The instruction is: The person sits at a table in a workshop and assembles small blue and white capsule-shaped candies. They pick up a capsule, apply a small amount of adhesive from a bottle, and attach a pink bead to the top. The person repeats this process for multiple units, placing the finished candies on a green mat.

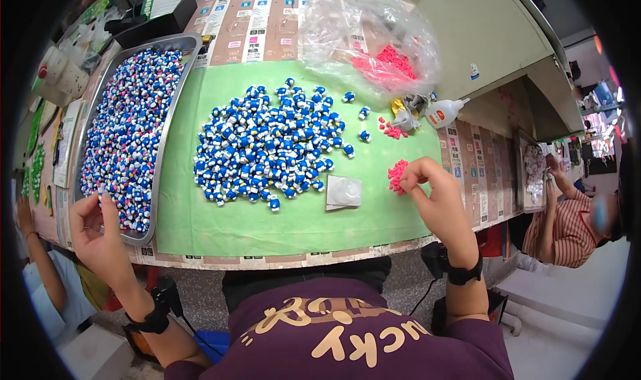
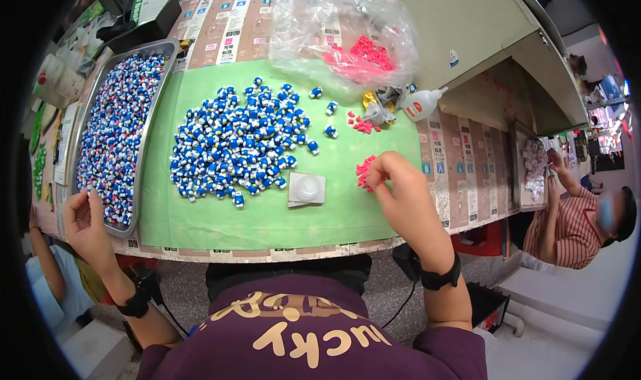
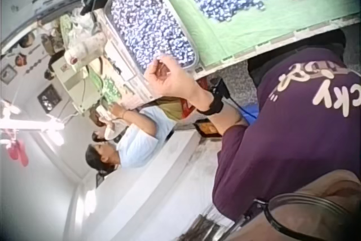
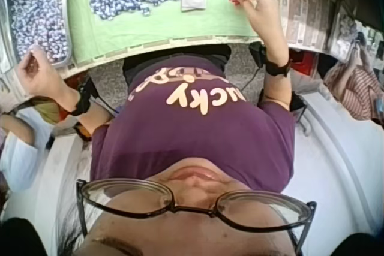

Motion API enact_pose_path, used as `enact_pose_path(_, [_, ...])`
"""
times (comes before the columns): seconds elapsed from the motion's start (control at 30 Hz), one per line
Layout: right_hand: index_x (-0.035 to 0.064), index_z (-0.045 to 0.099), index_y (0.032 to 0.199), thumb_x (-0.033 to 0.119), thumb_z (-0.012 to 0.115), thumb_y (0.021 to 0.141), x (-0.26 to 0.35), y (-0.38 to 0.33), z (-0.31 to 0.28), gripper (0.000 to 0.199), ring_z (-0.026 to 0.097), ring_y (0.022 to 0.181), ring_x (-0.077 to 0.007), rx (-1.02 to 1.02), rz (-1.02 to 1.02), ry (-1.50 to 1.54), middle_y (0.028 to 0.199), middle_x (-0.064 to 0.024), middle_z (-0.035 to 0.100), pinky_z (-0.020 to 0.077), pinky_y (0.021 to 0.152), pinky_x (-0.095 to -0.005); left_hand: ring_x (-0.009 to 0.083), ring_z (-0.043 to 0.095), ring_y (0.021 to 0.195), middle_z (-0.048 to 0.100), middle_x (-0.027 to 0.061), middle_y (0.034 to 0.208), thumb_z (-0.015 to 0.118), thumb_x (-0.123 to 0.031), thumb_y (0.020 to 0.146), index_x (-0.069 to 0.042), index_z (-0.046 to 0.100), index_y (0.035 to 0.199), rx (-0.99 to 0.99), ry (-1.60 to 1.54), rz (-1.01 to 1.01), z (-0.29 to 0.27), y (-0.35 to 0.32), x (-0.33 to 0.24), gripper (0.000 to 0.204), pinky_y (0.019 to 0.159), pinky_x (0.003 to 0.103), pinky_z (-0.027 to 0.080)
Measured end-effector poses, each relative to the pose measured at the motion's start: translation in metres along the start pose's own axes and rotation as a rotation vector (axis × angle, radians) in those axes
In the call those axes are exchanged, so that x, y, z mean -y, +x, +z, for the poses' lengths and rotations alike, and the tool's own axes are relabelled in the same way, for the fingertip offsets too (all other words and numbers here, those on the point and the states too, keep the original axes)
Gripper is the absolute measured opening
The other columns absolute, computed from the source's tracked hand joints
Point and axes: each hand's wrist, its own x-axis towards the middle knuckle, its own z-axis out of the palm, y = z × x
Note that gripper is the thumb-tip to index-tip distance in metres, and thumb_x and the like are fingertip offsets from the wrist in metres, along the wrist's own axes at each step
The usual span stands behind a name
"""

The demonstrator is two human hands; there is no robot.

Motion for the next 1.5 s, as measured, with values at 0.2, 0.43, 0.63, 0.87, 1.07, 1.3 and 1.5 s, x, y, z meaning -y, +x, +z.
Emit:
enact_pose_path(0.2, [0.0006, 0.049, 0.082, -0.008, 0.059, 0.079, -0.002, 0.002, 0.011, 0.013, 0.058, 0.075, -0.0311, 0.05, -0.069, -0.163, 0.078, -0.0126, 0.057, 0.0449, 0.069, -0.0395, 0.0131, 0.059, 0.091, 0.064, 0.0053, 0.099, 0.067, 0.0, 0.088, -0.002, 0.065, 0.097, 0.074, 0.066, 0.118, 0.033, -0.009, -0.043, 0.009, 0.073, 0.026, 0.05])
enact_pose_path(0.43, [0.0052, 0.051, 0.081, -0.004, 0.061, 0.077, 0.002, 0.0, 0.017, 0.014, 0.058, 0.076, -0.0305, 0.049, -0.164, -0.379, 0.077, -0.0094, 0.058, 0.0411, 0.071, -0.0407, 0.0283, 0.06, 0.082, 0.057, 0.0109, 0.092, 0.073, -0.001, 0.079, -0.001, 0.064, 0.097, 0.787, -0.178, 0.277, 0.098, -0.058, -0.103, 0.02, 0.07, 0.036, 0.049])
enact_pose_path(0.63, [0.0059, 0.051, 0.082, -0.004, 0.06, 0.075, 0.003, -0.004, 0.021, 0.015, 0.058, 0.076, -0.0297, 0.028, -0.175, -0.388, 0.076, -0.0081, 0.057, 0.0407, 0.07, -0.0405, 0.029, 0.061, 0.082, 0.054, 0.011, 0.09, 0.071, -0.001, 0.078, 0.0, 0.062, 0.092, 0.913, -0.048, 0.315, 0.106, -0.067, -0.103, 0.018, 0.069, 0.04, 0.049])
enact_pose_path(0.87, [0.0064, 0.051, 0.082, -0.008, 0.06, 0.074, 0.004, -0.007, 0.024, 0.018, 0.057, 0.075, -0.0274, 0.026, -0.226, -0.41, 0.078, -0.0079, 0.057, 0.0407, 0.072, -0.0383, 0.0284, 0.063, 0.078, 0.059, 0.0108, 0.092, 0.07, 0.004, 0.078, 0.0, 0.066, 0.094, 0.85, -0.009, 0.409, 0.105, -0.066, -0.102, 0.017, 0.067, 0.037, 0.051])
enact_pose_path(1.07, [0.0066, 0.051, 0.086, -0.013, 0.063, 0.079, 0.044, -0.007, 0.016, 0.024, 0.059, 0.077, -0.0243, 0.028, -0.235, 0.216, 0.088, -0.0072, 0.062, 0.0429, 0.074, -0.0338, 0.0175, 0.064, 0.085, 0.059, 0.0079, 0.097, 0.068, 0.006, 0.079, 0.0, 0.069, 0.097, 0.871, -0.497, 0.039, 0.096, -0.056, -0.11, 0.019, 0.071, 0.029, 0.055])
enact_pose_path(1.3, [0.0087, 0.052, 0.087, -0.013, 0.068, 0.069, 0.078, -0.003, 0.029, 0.033, 0.061, 0.077, -0.0221, 0.038, -0.636, 0.189, 0.093, -0.0068, 0.065, 0.0444, 0.074, -0.0357, 0.0154, 0.065, 0.083, 0.059, 0.0104, 0.103, 0.068, 0.008, 0.086, 0.003, 0.07, 0.103, 1.155, -1.028, -0.375, 0.1, -0.055, -0.141, 0.018, 0.074, 0.025, 0.057])
enact_pose_path(1.5, [0.0069, 0.054, 0.081, -0.011, 0.07, 0.068, 0.077, -0.004, 0.033, 0.027, 0.062, 0.074, -0.0229, 0.011, -0.646, 0.237, 0.087, -0.0072, 0.065, 0.0457, 0.073, -0.0336, 0.0143, 0.064, 0.082, 0.061, 0.0106, 0.1, 0.068, 0.005, 0.088, 0.004, 0.069, 0.099, 1.118, -1.036, -0.363, 0.1, -0.06, -0.144, 0.012, 0.069, 0.025, 0.055])
